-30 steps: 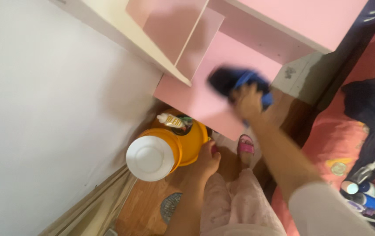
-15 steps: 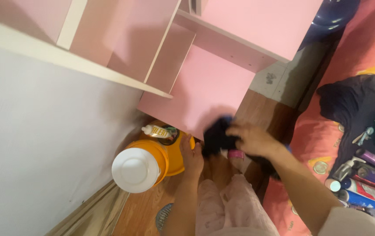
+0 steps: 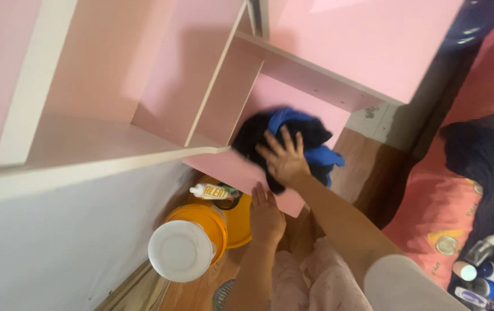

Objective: The person wipes the interior of a pink wall-mounted cabinet with a dark cloth, then places a tube of toothpaste, a comb, a toothbrush, and a cup onto the shelves. The person also wipes a cup with the cloth before placing it on the shelf.

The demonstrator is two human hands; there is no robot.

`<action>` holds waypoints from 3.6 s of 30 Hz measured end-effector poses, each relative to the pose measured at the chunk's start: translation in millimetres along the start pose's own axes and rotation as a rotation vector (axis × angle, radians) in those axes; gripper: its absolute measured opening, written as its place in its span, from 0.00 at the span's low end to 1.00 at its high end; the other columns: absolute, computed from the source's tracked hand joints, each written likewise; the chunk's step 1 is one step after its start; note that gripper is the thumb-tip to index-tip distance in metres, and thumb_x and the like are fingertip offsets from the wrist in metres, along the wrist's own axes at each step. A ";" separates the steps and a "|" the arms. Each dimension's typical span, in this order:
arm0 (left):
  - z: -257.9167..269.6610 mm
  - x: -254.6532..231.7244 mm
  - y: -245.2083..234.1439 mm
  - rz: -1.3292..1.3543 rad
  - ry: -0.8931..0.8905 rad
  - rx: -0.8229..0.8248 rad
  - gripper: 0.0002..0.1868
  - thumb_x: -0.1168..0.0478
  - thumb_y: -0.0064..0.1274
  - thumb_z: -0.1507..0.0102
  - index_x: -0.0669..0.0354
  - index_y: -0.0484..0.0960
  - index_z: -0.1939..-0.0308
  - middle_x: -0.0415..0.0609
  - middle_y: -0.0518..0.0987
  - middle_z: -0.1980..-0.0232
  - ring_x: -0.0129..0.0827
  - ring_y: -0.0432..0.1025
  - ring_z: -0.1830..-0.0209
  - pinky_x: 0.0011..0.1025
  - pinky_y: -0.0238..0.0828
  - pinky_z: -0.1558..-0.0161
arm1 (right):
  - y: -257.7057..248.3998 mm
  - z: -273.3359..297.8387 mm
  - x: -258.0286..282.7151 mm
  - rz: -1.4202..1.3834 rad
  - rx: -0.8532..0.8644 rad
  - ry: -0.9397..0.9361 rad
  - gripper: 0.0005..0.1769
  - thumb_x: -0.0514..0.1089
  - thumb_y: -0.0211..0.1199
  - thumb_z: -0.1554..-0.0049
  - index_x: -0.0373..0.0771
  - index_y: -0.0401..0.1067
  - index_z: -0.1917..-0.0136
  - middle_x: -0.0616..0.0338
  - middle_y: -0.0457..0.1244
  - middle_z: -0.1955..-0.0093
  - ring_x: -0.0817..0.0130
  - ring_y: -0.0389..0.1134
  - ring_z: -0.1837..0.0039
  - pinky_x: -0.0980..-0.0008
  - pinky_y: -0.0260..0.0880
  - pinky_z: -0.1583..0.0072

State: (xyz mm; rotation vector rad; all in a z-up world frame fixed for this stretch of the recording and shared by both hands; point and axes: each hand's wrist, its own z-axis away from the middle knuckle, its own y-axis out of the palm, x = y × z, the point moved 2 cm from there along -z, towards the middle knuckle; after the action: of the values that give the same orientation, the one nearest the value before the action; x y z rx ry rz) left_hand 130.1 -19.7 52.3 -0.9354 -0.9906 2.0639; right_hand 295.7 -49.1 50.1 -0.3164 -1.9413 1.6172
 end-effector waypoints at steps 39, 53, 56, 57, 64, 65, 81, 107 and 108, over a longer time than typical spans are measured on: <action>48.8 8.4 26.7 0.311 -0.046 -0.301 0.33 0.64 0.54 0.44 0.64 0.70 0.32 0.68 0.55 0.21 0.64 0.49 0.22 0.52 0.48 0.28 | -19.6 87.4 -61.1 -0.157 -0.028 0.214 0.31 0.38 0.61 0.53 0.42 0.76 0.34 0.36 0.58 0.27 0.41 0.63 0.34 0.45 0.62 0.33; 9.5 153.7 162.9 1.133 -0.640 -0.145 0.25 0.63 0.50 0.35 0.66 0.71 0.34 0.77 0.74 0.37 0.51 0.72 0.51 0.41 0.67 0.50 | -24.8 264.6 -28.2 -0.391 0.407 0.142 0.22 0.36 0.62 0.59 0.48 0.80 0.50 0.62 0.68 0.36 0.52 0.65 0.41 0.56 0.66 0.38; -11.5 154.9 192.6 1.772 -0.951 -0.106 0.22 0.57 0.45 0.32 0.55 0.70 0.34 0.60 0.74 0.39 0.43 0.74 0.58 0.36 0.73 0.58 | -30.6 274.0 -47.5 -0.334 0.274 0.159 0.22 0.35 0.61 0.57 0.46 0.80 0.48 0.58 0.67 0.36 0.53 0.66 0.37 0.50 0.62 0.32; -22.3 153.9 197.0 1.969 -1.057 -0.125 0.21 0.55 0.44 0.31 0.49 0.69 0.34 0.47 0.74 0.39 0.39 0.75 0.58 0.33 0.76 0.58 | -30.7 273.3 -51.7 -0.357 0.293 0.234 0.23 0.34 0.61 0.57 0.46 0.80 0.47 0.59 0.67 0.35 0.52 0.66 0.37 0.53 0.63 0.33; -74.4 160.7 192.7 2.143 -1.124 -0.478 0.27 0.42 0.38 0.28 0.52 0.66 0.32 0.55 0.78 0.46 0.42 0.78 0.64 0.29 0.73 0.68 | -44.8 244.5 -38.0 -0.551 0.134 0.333 0.25 0.30 0.59 0.56 0.43 0.79 0.46 0.56 0.68 0.34 0.51 0.67 0.36 0.58 0.64 0.32; -76.1 164.0 193.3 2.134 -1.128 -0.478 0.27 0.41 0.38 0.28 0.52 0.67 0.33 0.55 0.81 0.48 0.39 0.78 0.65 0.28 0.72 0.70 | -47.8 237.5 -33.8 -0.566 0.103 0.315 0.25 0.30 0.59 0.56 0.42 0.79 0.46 0.55 0.68 0.35 0.51 0.67 0.35 0.58 0.64 0.32; -2.5 158.7 242.2 1.899 -1.192 -0.343 0.13 0.57 0.43 0.28 0.54 0.69 0.41 0.52 0.83 0.63 0.33 0.77 0.73 0.25 0.72 0.74 | -60.4 231.9 -28.2 -0.573 0.206 0.285 0.24 0.30 0.59 0.56 0.43 0.79 0.46 0.58 0.68 0.35 0.55 0.68 0.38 0.61 0.69 0.40; 49.0 -5.3 -14.1 1.411 -0.489 -0.288 0.09 0.65 0.43 0.34 0.67 0.74 0.54 0.56 0.83 0.69 0.36 0.78 0.79 0.30 0.72 0.79 | -127.4 201.1 -60.2 -0.449 -0.148 0.284 0.28 0.32 0.60 0.54 0.45 0.77 0.40 0.51 0.67 0.33 0.49 0.65 0.30 0.56 0.62 0.28; 36.9 -10.3 -15.9 1.399 -0.444 -0.339 0.10 0.65 0.42 0.34 0.67 0.74 0.51 0.55 0.83 0.68 0.35 0.78 0.78 0.30 0.73 0.78 | -128.2 196.1 -58.1 -0.448 -0.177 0.315 0.28 0.32 0.61 0.54 0.44 0.77 0.40 0.51 0.66 0.32 0.48 0.65 0.30 0.56 0.62 0.28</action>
State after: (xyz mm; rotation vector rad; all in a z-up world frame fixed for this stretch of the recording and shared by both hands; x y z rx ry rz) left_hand 109.6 -33.2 85.7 -1.6859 -1.0166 3.4228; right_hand 253.6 -269.8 138.3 -0.1750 -1.7576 1.0446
